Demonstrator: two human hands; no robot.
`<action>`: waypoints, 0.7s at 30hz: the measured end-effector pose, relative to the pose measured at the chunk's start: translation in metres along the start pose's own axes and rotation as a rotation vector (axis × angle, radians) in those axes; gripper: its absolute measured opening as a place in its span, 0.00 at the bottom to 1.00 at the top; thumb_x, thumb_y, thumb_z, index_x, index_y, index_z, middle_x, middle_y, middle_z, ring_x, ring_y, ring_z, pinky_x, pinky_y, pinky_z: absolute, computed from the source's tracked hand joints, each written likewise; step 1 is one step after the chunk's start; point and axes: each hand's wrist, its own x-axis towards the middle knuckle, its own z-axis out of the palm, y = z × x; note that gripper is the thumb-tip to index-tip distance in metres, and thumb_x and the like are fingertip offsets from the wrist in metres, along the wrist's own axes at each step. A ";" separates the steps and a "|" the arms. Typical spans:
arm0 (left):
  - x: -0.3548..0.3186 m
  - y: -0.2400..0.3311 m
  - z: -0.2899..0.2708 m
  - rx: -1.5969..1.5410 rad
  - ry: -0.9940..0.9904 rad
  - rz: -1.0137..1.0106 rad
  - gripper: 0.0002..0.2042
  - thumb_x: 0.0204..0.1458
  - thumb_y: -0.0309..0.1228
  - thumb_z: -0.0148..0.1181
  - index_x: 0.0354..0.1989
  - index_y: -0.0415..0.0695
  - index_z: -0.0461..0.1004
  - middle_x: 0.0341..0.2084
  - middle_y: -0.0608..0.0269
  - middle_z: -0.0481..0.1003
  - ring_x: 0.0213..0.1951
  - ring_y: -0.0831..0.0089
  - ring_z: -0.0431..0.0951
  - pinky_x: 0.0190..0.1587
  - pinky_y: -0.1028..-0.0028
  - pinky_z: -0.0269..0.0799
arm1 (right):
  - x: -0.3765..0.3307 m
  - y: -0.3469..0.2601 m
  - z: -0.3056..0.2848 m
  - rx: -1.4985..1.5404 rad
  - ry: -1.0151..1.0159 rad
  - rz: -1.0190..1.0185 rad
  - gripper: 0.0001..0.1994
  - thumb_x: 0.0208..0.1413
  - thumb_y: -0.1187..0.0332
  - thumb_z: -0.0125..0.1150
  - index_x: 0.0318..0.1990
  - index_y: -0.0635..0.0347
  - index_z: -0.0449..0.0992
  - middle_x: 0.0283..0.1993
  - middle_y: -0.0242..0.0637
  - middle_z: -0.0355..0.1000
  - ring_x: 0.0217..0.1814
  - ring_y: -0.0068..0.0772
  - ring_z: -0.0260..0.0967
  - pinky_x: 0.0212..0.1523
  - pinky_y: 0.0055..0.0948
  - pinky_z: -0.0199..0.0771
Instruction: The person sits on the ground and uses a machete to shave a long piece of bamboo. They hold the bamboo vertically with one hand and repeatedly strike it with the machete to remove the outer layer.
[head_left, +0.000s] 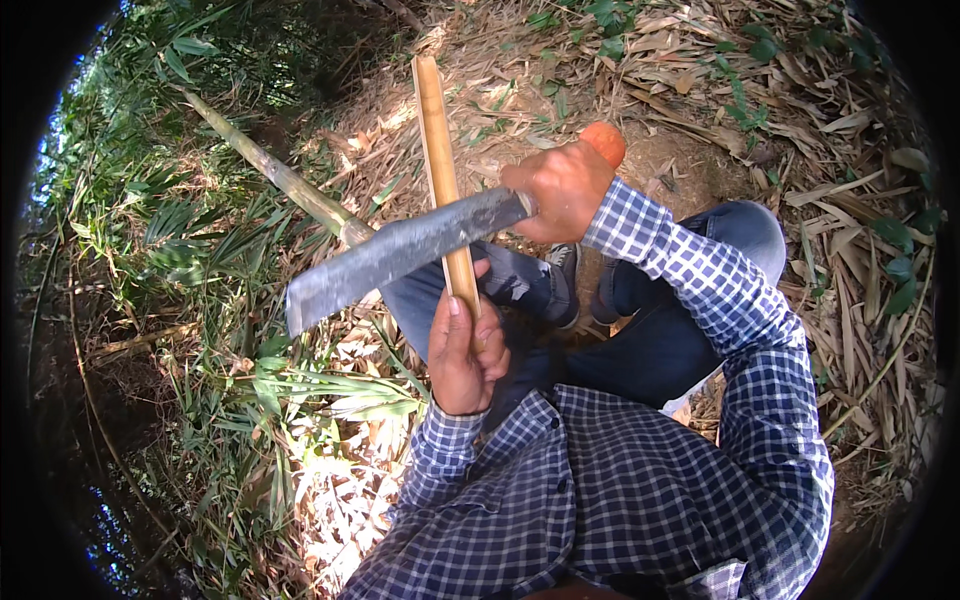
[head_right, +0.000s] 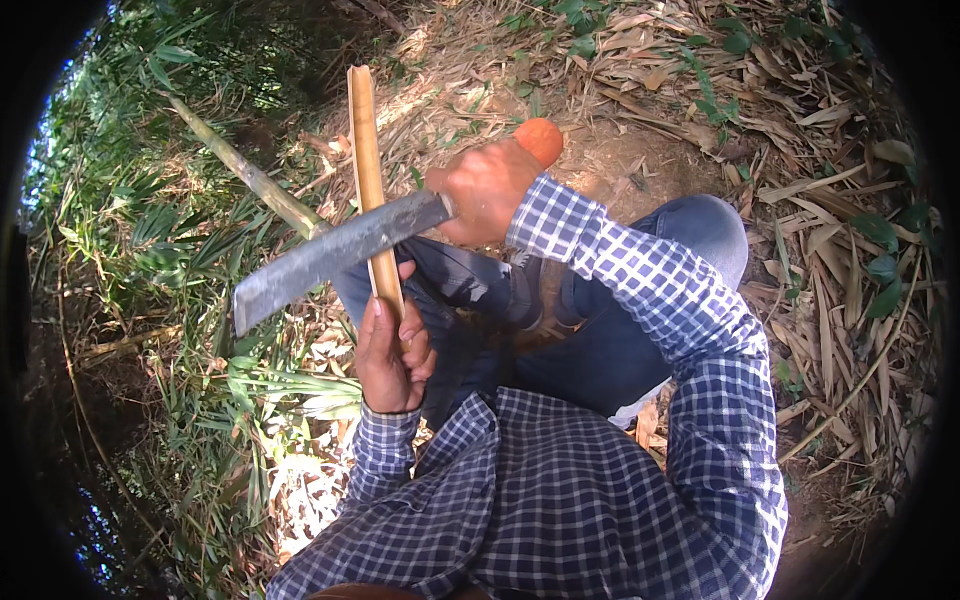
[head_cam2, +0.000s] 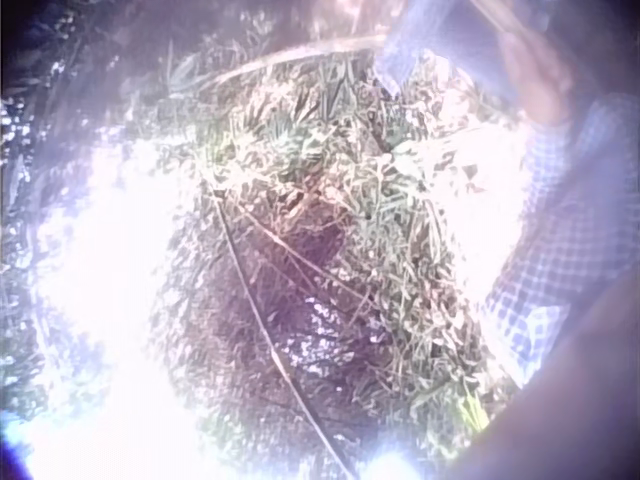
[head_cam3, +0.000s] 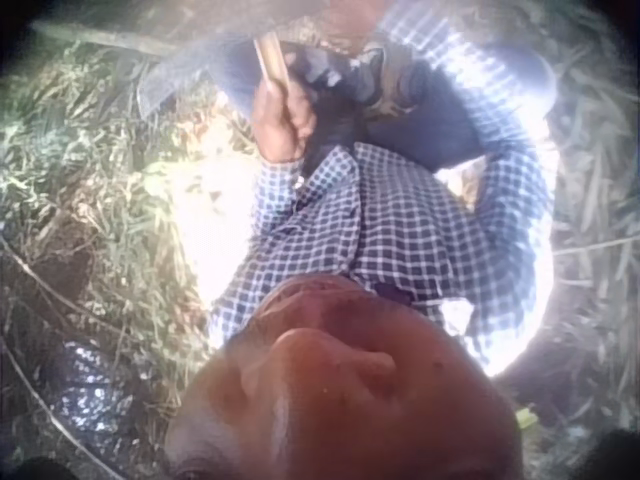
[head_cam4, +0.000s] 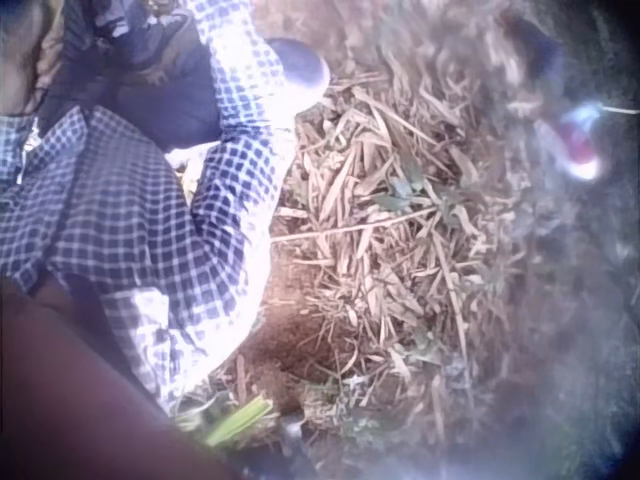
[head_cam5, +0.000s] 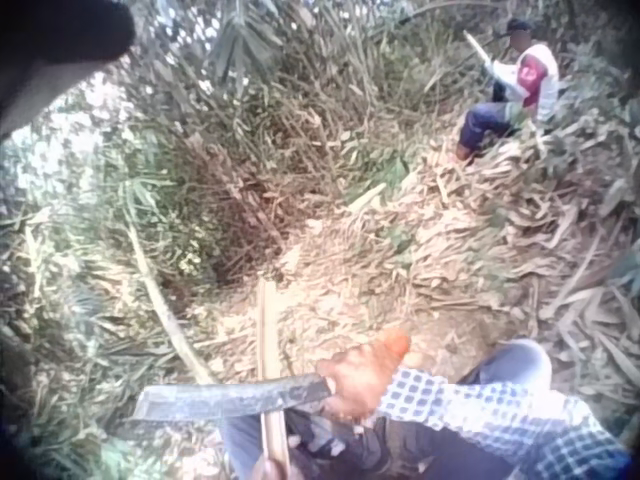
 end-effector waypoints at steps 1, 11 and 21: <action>-0.001 -0.002 -0.001 0.007 0.006 0.002 0.27 0.68 0.46 0.39 0.69 0.40 0.52 0.24 0.72 0.57 0.14 0.88 0.49 0.13 0.85 0.48 | 0.004 0.007 -0.001 -0.002 0.005 0.038 0.11 0.39 0.61 0.67 0.25 0.56 0.75 0.21 0.38 0.74 0.23 0.45 0.74 0.24 0.44 0.73; -0.008 -0.005 0.004 0.002 0.036 -0.011 0.27 0.68 0.47 0.39 0.68 0.41 0.52 0.24 0.72 0.58 0.14 0.88 0.50 0.14 0.85 0.48 | 0.002 0.017 -0.004 0.023 0.038 0.032 0.11 0.38 0.62 0.67 0.25 0.57 0.74 0.19 0.39 0.72 0.21 0.45 0.73 0.23 0.43 0.73; -0.019 -0.007 0.004 0.013 0.045 0.005 0.29 0.67 0.47 0.42 0.69 0.40 0.52 0.24 0.72 0.58 0.14 0.88 0.51 0.13 0.85 0.48 | 0.007 0.031 0.001 -0.034 0.085 0.142 0.12 0.40 0.59 0.69 0.25 0.57 0.75 0.21 0.38 0.74 0.22 0.45 0.74 0.23 0.43 0.72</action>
